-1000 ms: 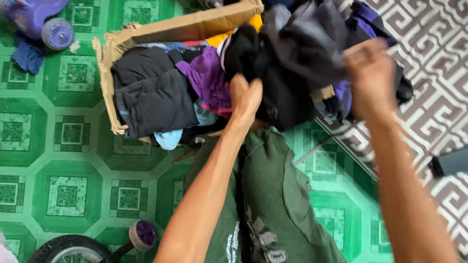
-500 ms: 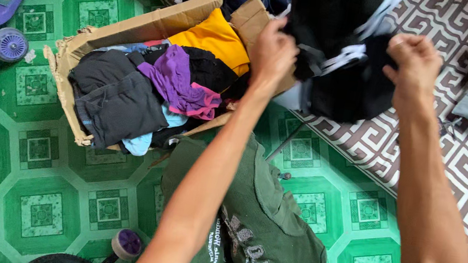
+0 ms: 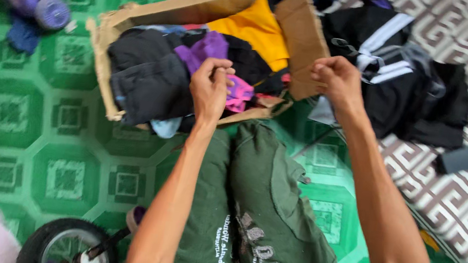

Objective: The person sits on the floor and sorts clothes from a cardboard box, folding and stacking them into piles on the floor. They handle various garments including pants, shirts, and shorts, placing them in organized stacks beside the box.

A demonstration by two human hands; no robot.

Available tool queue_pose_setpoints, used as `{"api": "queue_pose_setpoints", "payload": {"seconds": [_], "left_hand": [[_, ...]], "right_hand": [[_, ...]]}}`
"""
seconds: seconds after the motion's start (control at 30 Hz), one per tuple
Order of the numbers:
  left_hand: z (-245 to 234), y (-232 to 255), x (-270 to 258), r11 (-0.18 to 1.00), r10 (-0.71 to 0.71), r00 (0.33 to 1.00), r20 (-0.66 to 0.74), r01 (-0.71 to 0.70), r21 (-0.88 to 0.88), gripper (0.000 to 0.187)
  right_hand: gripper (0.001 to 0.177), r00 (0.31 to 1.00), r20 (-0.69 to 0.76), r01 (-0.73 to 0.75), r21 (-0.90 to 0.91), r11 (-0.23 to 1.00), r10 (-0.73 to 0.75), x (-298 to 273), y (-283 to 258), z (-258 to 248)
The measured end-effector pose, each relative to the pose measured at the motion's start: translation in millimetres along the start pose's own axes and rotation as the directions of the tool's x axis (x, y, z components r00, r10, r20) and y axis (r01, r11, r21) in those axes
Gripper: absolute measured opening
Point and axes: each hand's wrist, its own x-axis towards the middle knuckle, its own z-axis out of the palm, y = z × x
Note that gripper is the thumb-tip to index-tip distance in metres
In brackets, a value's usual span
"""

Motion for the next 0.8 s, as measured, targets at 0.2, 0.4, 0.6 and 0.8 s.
{"api": "queue_pose_setpoints", "payload": {"seconds": [0.2,0.4,0.6,0.8], "left_hand": [[-54.6,-6.5,-53.0,0.992,0.032,0.966,-0.255,0.001,0.129,0.018],[-60.1,-25.5,-45.1,0.909,0.227,0.925,-0.305,-0.089,0.406,0.014],[-50.3,-7.2,-38.3,0.821,0.126,0.971,-0.203,0.013,0.571,0.013],[-45.4,3.8,-43.4,0.875,0.181,0.947,-0.266,-0.031,0.482,0.015]], "right_hand": [[0.032,0.943,0.162,0.32,-0.223,0.921,-0.289,19.0,29.6,123.1],[0.108,0.757,0.225,0.526,-0.767,0.367,-0.614,-14.3,17.4,219.6],[0.038,0.948,0.244,0.318,-0.762,0.564,-0.205,-7.4,26.1,212.6],[0.026,0.971,0.167,0.084,0.437,0.896,-0.172,-10.1,105.6,133.6]]}}
